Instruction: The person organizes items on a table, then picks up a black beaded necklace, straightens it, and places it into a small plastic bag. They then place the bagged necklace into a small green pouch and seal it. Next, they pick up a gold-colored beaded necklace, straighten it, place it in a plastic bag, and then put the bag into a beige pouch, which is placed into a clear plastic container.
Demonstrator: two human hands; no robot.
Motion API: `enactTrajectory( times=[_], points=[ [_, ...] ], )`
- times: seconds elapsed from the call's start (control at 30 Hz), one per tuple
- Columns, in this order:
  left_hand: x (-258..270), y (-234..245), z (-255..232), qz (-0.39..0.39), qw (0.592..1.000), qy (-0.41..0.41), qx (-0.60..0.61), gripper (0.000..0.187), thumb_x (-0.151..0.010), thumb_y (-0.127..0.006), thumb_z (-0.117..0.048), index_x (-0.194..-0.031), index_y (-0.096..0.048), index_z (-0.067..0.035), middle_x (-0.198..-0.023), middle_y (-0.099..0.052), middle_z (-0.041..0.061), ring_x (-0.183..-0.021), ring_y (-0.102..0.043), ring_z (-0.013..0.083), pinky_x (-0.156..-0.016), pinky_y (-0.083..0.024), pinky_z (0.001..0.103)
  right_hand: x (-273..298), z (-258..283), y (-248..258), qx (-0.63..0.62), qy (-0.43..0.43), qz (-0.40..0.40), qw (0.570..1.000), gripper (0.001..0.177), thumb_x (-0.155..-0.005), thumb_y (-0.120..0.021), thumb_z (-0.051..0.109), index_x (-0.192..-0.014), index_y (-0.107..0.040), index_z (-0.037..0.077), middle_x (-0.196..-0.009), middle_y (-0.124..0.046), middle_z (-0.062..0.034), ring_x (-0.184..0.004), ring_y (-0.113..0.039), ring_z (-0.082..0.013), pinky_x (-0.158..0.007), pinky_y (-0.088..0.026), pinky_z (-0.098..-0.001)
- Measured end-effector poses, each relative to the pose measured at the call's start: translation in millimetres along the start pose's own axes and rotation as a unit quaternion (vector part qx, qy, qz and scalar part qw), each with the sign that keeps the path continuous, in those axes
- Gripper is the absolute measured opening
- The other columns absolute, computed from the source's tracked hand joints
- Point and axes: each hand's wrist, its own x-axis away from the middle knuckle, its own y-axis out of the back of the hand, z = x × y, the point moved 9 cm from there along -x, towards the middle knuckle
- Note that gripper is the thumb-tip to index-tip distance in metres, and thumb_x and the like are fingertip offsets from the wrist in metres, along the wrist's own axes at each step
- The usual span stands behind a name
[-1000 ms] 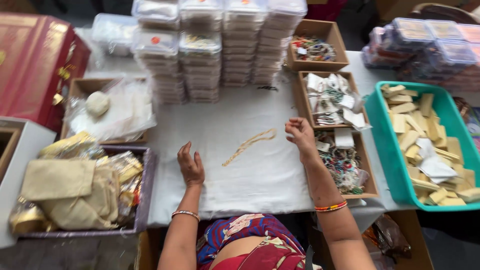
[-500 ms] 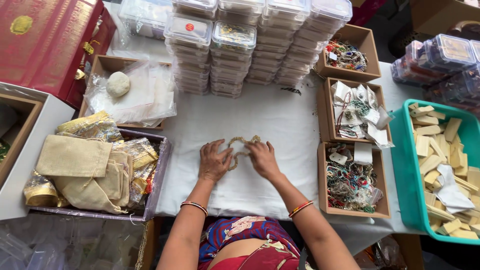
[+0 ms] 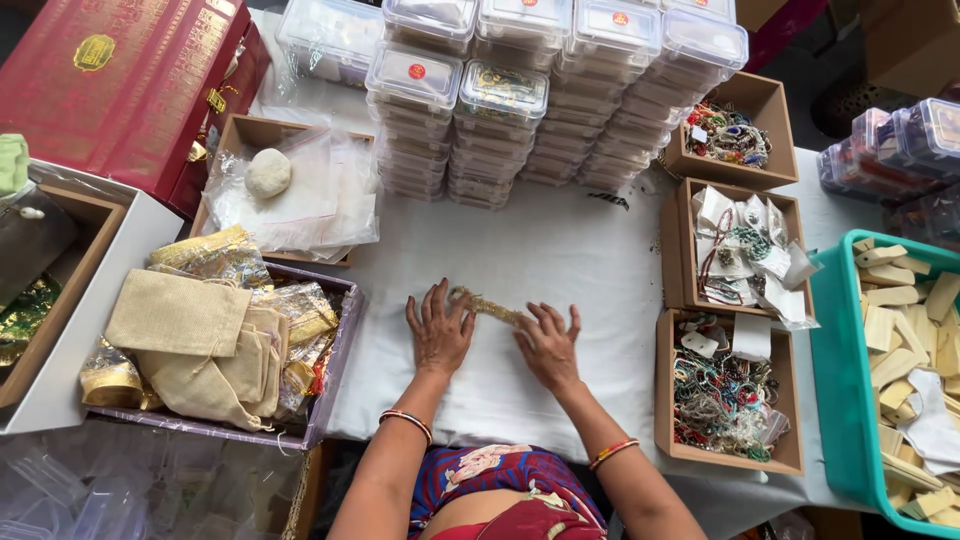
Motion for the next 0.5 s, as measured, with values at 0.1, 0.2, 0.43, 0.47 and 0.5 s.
enactTrajectory(
  times=[0.1, 0.2, 0.43, 0.47, 0.5],
  points=[
    [-0.9, -0.9, -2.1, 0.003, 1.0, -0.002, 0.009, 0.039, -0.098, -0.055, -0.044, -0.131, -0.064, -0.024, -0.154, -0.039, 0.009, -0.145, -0.031, 0.0265, -0.121, -0.01, 0.062, -7.0, 9.0, -7.1, 0.011, 0.028, -0.009, 1.0, 0.037, -0.095, -0.066, 0.036, -0.125, -0.069, 0.016, -0.144, -0.057, -0.0082, -0.14, -0.045, -0.0259, -0.123, -0.005, -0.0589],
    [-1.8, -5.9, 5.3, -0.004, 1.0, 0.018, -0.016, 0.038, -0.1, -0.055, -0.045, -0.131, -0.065, -0.025, -0.154, -0.04, 0.007, -0.145, -0.032, 0.0244, -0.121, -0.01, 0.062, -6.1, -17.6, -20.3, 0.011, -0.062, 0.003, 0.998, 0.042, -0.097, -0.063, 0.04, -0.132, -0.065, 0.018, -0.15, -0.05, -0.0109, -0.145, -0.038, -0.0282, -0.121, -0.003, -0.0598],
    [-0.4, 7.4, -10.6, -0.006, 0.998, -0.045, 0.043, 0.031, -0.099, -0.059, -0.043, -0.122, -0.072, -0.027, -0.151, -0.043, 0.005, -0.144, -0.034, 0.0228, -0.123, -0.012, 0.058, -9.2, -17.0, -13.9, -0.034, -0.046, 0.002, 0.998, 0.042, -0.101, -0.059, 0.038, -0.137, -0.063, 0.018, -0.156, -0.044, -0.0119, -0.148, -0.035, -0.0279, -0.123, -0.006, -0.0582],
    [0.4, 10.4, -16.0, -0.014, 0.995, -0.074, 0.061, 0.029, -0.097, -0.06, -0.042, -0.118, -0.073, -0.027, -0.15, -0.044, 0.004, -0.143, -0.035, 0.0229, -0.123, -0.013, 0.058, -15.2, -4.0, -10.1, -0.028, 0.003, 0.007, 1.0, 0.039, -0.1, -0.06, 0.038, -0.134, -0.066, 0.019, -0.156, -0.045, -0.0118, -0.147, -0.035, -0.0283, -0.123, -0.007, -0.0582],
    [-0.9, 9.8, -16.5, -0.016, 0.995, -0.076, 0.061, 0.029, -0.097, -0.06, -0.042, -0.118, -0.073, -0.027, -0.15, -0.044, 0.004, -0.143, -0.035, 0.0229, -0.123, -0.013, 0.058, -19.5, -7.3, -11.3, -0.027, 0.003, 0.005, 1.0, 0.039, -0.1, -0.06, 0.038, -0.134, -0.066, 0.019, -0.156, -0.045, -0.0118, -0.147, -0.035, -0.0283, -0.123, -0.007, -0.0582]
  ],
)
